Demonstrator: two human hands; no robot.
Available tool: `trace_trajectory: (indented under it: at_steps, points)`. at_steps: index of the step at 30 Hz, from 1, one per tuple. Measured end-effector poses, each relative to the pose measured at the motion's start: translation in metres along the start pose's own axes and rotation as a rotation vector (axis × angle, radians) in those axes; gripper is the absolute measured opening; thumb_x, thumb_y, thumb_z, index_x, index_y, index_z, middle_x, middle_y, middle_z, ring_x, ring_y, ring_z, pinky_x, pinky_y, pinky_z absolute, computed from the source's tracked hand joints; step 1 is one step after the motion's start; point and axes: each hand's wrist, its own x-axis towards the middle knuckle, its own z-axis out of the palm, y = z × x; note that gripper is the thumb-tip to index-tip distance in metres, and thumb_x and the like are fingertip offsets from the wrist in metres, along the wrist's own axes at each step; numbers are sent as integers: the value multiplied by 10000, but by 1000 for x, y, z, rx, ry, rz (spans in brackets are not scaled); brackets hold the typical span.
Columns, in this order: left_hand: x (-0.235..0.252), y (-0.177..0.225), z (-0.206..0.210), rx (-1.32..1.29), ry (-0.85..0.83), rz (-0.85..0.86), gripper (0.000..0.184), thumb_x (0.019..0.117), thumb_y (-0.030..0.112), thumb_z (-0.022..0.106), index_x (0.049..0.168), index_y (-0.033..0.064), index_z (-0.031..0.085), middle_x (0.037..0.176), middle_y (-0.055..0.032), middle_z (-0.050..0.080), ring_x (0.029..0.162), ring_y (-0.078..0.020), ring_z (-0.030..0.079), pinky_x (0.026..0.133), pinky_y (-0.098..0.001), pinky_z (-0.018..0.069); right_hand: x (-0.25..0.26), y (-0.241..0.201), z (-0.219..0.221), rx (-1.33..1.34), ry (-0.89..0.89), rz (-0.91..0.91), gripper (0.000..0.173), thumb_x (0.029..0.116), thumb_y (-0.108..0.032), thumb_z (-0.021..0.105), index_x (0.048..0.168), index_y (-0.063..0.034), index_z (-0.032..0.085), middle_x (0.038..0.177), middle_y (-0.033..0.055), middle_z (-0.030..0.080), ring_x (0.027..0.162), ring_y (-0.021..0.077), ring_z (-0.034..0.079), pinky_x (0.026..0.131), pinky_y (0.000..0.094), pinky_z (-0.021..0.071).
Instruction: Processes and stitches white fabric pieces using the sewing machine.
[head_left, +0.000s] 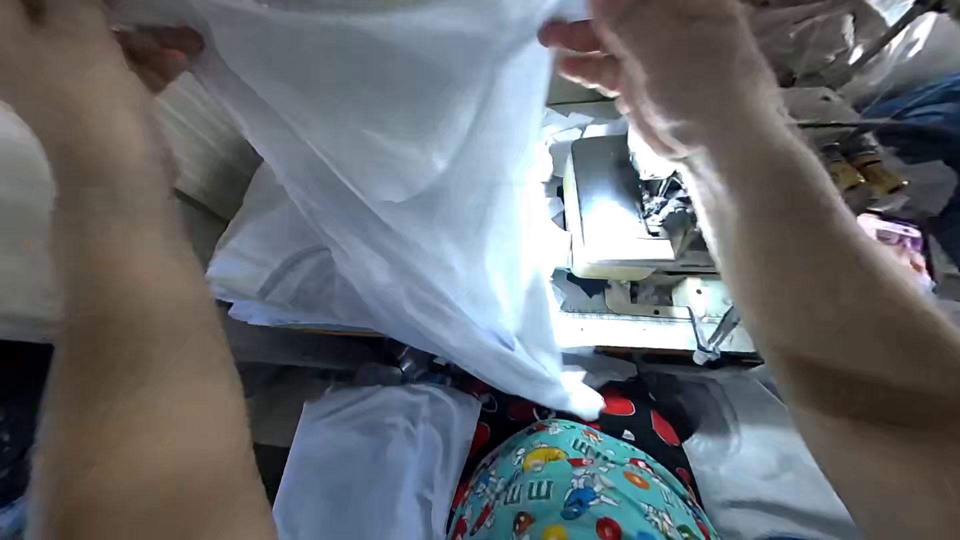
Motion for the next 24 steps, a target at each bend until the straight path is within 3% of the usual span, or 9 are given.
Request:
trace_trajectory:
  at_steps: [3, 5, 6, 10, 13, 16, 19, 21, 24]
  points:
    - [-40, -18, 39, 265, -167, 11, 522, 1033, 147, 501, 1462, -122, 374, 1431, -360, 466, 1273, -384, 542, 1061, -471, 451, -17, 31, 33, -228, -112, -59, 325, 1031, -110, 521, 1301, 70, 519, 1291, 162, 599, 1165, 126, 614, 970, 279, 526]
    - [-82, -27, 60, 284, -336, 75, 536, 1018, 113, 551, 1452, -146, 373, 1460, -408, 412, 1364, -517, 434, 1122, -597, 379, -44, 58, 43, -309, -164, -85, 287, 1013, -108, 566, 1236, 74, 567, 1176, 159, 656, 1057, 131, 655, 870, 280, 562]
    - [-106, -25, 70, 273, -395, 103, 474, 1013, 96, 565, 1404, -142, 440, 1421, -388, 467, 1329, -516, 469, 1087, -612, 404, -59, 68, 45, -323, -196, -28, 242, 1012, -106, 576, 1192, 56, 593, 1116, 147, 673, 989, 138, 670, 805, 287, 568]
    - [-200, -6, 116, 253, -533, 182, 215, 996, 183, 641, 1102, 15, 725, 1042, -148, 724, 962, -301, 709, 825, -502, 583, -86, 108, 48, -455, -303, 176, 273, 1021, -21, 504, 1263, 28, 620, 1246, 199, 644, 1139, 288, 646, 964, 430, 538]
    - [-238, -2, 145, 284, -534, 162, 331, 879, 283, 788, 1076, 22, 733, 1079, -180, 709, 1022, -369, 685, 831, -555, 562, -86, 136, 51, -556, -391, 173, 403, 994, -66, 569, 1392, -3, 575, 1318, 207, 635, 1243, 393, 576, 1049, 560, 443]
    - [-243, -7, 151, 171, -539, 165, 186, 905, 175, 745, 956, -1, 715, 1034, -175, 683, 994, -327, 675, 851, -491, 560, -90, 138, 50, -573, -405, 230, 355, 953, -165, 680, 1274, -17, 654, 1128, 198, 683, 1129, 394, 605, 958, 578, 460]
    - [-233, -1, 128, -86, -688, 30, 171, 979, 162, 650, 1006, -6, 652, 862, -78, 660, 787, -116, 656, 750, -293, 566, -99, 125, 45, -418, -403, 243, 180, 940, -195, 699, 1003, -28, 688, 841, 85, 631, 758, 184, 599, 683, 392, 488]
    - [-227, 4, 115, -218, -736, -27, 144, 997, 169, 622, 1003, 25, 614, 763, 11, 602, 646, 6, 561, 618, -160, 491, -107, 113, 39, -290, -409, 300, 179, 951, -230, 710, 965, -58, 664, 775, 28, 613, 658, 100, 574, 607, 316, 485]
    - [-223, 16, 103, -268, -705, -36, 110, 982, 154, 627, 1004, 47, 612, 738, 56, 601, 599, 50, 535, 561, -116, 461, -122, 102, 27, -250, -399, 343, 179, 954, -260, 691, 992, -85, 683, 756, -20, 636, 627, 48, 562, 577, 251, 466]
